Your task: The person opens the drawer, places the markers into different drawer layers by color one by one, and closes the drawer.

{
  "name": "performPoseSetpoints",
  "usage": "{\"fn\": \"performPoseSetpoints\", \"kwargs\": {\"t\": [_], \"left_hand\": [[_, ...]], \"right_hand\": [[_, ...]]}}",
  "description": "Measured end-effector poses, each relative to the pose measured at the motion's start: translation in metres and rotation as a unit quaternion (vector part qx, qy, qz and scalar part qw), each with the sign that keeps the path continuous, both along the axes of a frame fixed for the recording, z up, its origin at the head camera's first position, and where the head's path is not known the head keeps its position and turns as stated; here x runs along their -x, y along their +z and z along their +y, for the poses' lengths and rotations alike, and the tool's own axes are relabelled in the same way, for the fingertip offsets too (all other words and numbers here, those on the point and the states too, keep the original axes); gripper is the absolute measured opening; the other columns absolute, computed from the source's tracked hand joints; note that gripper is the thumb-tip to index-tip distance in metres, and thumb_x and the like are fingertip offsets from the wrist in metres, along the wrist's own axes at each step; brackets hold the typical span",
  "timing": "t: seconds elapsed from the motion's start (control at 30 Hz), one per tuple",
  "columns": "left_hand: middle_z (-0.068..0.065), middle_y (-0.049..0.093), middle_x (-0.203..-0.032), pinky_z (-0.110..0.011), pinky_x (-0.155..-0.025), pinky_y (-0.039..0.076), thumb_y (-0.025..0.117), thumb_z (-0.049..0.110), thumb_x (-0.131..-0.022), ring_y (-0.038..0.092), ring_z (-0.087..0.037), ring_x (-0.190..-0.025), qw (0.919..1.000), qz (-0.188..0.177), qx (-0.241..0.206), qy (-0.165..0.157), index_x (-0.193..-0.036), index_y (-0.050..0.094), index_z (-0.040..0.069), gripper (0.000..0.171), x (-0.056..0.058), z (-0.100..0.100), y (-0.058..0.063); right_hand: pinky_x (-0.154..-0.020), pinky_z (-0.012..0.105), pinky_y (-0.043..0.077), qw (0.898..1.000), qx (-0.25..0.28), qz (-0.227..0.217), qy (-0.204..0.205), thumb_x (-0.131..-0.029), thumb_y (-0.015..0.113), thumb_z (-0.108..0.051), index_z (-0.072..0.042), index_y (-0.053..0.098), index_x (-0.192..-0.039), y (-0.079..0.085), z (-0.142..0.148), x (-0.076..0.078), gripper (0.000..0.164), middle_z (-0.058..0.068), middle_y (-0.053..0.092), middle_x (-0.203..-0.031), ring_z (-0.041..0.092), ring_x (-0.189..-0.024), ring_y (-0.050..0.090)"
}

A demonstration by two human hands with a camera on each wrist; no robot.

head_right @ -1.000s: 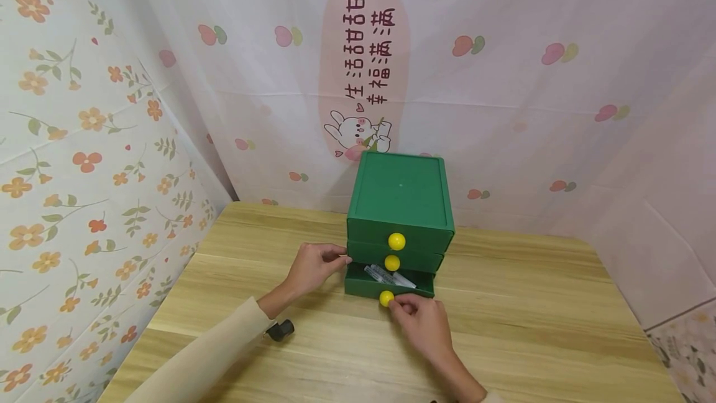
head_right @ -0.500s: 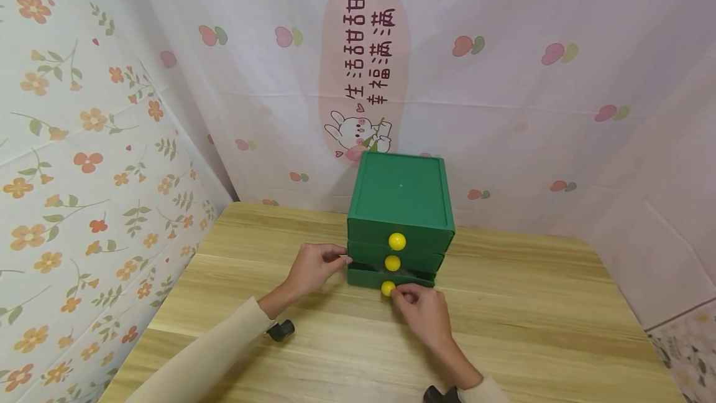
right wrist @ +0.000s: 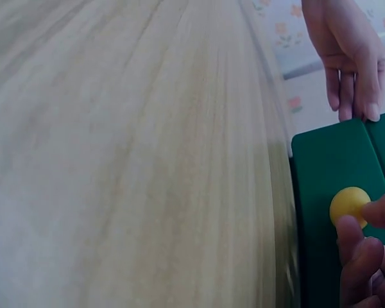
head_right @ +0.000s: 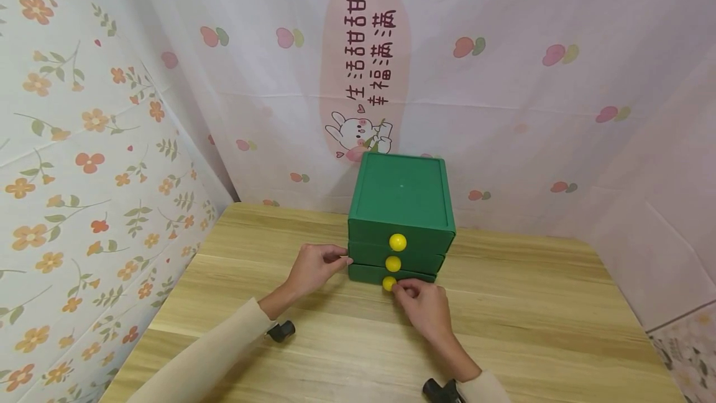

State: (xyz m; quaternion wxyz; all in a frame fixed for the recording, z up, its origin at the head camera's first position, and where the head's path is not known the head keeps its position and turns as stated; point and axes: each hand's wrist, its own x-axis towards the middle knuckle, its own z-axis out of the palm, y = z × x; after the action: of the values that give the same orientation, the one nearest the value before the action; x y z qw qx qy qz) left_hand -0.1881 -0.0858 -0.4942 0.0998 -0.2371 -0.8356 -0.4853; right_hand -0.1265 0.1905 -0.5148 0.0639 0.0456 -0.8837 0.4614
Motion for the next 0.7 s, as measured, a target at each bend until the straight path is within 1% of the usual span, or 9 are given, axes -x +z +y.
{"fn": "performPoseSetpoints", "kwargs": {"t": [0.13,0.33,0.47,0.6,0.7], "left_hand": [[-0.009,0.084,-0.097,-0.028,-0.071,0.065,0.085,0.011,-0.099,0.081,-0.019,-0.081,1.0000,-0.001,0.000,0.000,-0.108,0.085,-0.002,0.016,-0.001,0.000,0.000],[-0.008,0.084,-0.096,-0.027,-0.072,0.065,0.085,0.011,-0.098,0.081,-0.018,-0.081,1.0000,-0.004,-0.004,-0.004,-0.108,0.085,-0.002,0.017,0.000,0.001,-0.001],[-0.008,0.084,-0.098,-0.026,-0.072,0.064,0.084,0.012,-0.099,0.081,-0.015,-0.082,0.9999,0.004,-0.001,-0.012,-0.109,0.085,-0.001,0.016,0.002,-0.001,-0.003],[-0.004,0.084,-0.101,-0.026,-0.075,0.064,0.083,0.014,-0.101,0.080,-0.012,-0.085,0.9997,0.014,0.017,-0.013,-0.109,0.086,0.003,0.013,0.004,-0.006,-0.006],[-0.002,0.084,-0.105,-0.031,-0.079,0.065,0.081,0.013,-0.102,0.080,-0.014,-0.090,0.9984,0.038,0.040,-0.009,-0.109,0.086,0.005,0.012,0.004,-0.013,-0.006]], "right_hand": [[-0.046,0.022,0.038,1.000,0.000,0.006,0.001,-0.103,0.079,-0.014,-0.006,0.085,-0.098,-0.001,0.002,0.001,0.010,-0.003,0.068,-0.068,0.007,-0.052,0.055],[-0.048,0.023,0.040,1.000,-0.002,0.019,0.002,-0.102,0.079,-0.014,-0.006,0.085,-0.097,-0.003,0.007,0.003,0.010,0.000,0.068,-0.068,0.007,-0.053,0.055],[-0.048,0.024,0.043,1.000,0.003,0.011,-0.002,-0.103,0.079,-0.016,-0.006,0.085,-0.099,-0.002,0.010,0.004,0.013,0.000,0.071,-0.070,0.009,-0.053,0.058],[-0.049,0.025,0.046,1.000,-0.003,0.008,-0.014,-0.104,0.078,-0.019,-0.006,0.086,-0.102,0.002,0.019,0.002,0.015,0.001,0.073,-0.073,0.010,-0.055,0.059],[-0.052,0.026,0.047,0.999,-0.025,0.023,-0.021,-0.105,0.077,-0.019,-0.005,0.086,-0.105,0.008,0.033,-0.001,0.017,0.000,0.074,-0.077,0.009,-0.059,0.058]]}}
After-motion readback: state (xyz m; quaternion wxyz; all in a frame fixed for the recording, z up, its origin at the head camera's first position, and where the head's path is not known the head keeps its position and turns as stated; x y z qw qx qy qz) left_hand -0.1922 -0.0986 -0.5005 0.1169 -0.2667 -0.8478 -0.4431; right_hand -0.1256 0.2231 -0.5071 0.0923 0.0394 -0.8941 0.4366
